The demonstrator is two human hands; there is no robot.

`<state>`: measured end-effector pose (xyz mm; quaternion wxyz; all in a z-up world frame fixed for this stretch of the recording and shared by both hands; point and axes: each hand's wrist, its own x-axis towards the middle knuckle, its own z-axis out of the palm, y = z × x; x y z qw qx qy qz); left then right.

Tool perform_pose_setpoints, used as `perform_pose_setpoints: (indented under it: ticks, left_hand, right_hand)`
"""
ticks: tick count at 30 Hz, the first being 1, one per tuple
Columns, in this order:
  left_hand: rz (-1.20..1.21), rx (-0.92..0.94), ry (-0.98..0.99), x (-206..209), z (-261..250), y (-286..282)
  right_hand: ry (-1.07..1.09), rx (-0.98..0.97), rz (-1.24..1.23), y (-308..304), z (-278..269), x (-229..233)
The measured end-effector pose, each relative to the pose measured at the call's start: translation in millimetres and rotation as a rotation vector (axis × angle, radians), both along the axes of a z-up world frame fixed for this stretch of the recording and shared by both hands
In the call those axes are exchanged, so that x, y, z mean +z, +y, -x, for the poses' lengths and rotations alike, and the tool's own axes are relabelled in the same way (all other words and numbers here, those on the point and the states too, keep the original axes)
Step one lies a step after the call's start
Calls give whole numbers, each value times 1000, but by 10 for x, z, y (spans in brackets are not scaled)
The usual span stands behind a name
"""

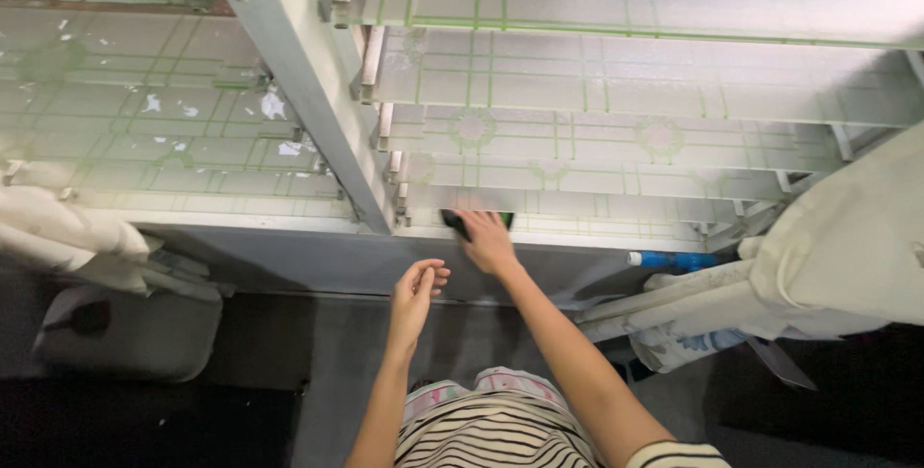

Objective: The person wipes the glass slats of a jalousie window using a black cloth by hand, cleaning both sides of the slats and moving the curtains aside to reach different parts of the window.

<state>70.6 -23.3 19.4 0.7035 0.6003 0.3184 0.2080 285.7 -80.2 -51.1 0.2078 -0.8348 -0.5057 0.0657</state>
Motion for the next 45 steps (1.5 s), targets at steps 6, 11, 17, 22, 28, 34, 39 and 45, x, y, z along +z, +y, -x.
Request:
perform_pose_setpoints:
  ticks: [6, 11, 17, 22, 28, 34, 39, 45]
  left_hand:
    - [-37, -136, -21, -27, -319, 1]
    - [-73, -169, -13, 19, -556, 76]
    - [-66, -153, -32, 78, -597, 122]
    - [-35, -83, -6, 80, -348, 164]
    - [-26, 12, -82, 51, -51, 328]
    - [-5, 100, -79, 28, 93, 363]
    - [-20, -21, -83, 86, -219, 212]
    - [-66, -154, -77, 202, -715, -28]
  right_hand:
    - [-35, -432, -351, -1631, -509, -153]
    - [906, -1105, -920, -2765, -426, -234]
    - [805, -1033, -1372, -2804, -607, 100]
    - [-317, -819, -471, -1605, -837, 184]
    - [-295, -391, -438, 90, 44, 510]
    - [-278, -29, -410, 621, 449, 677]
    - [-141, -185, -383, -85, -188, 638]
    - [-239, -606, -389, -1935, -1582, 560]
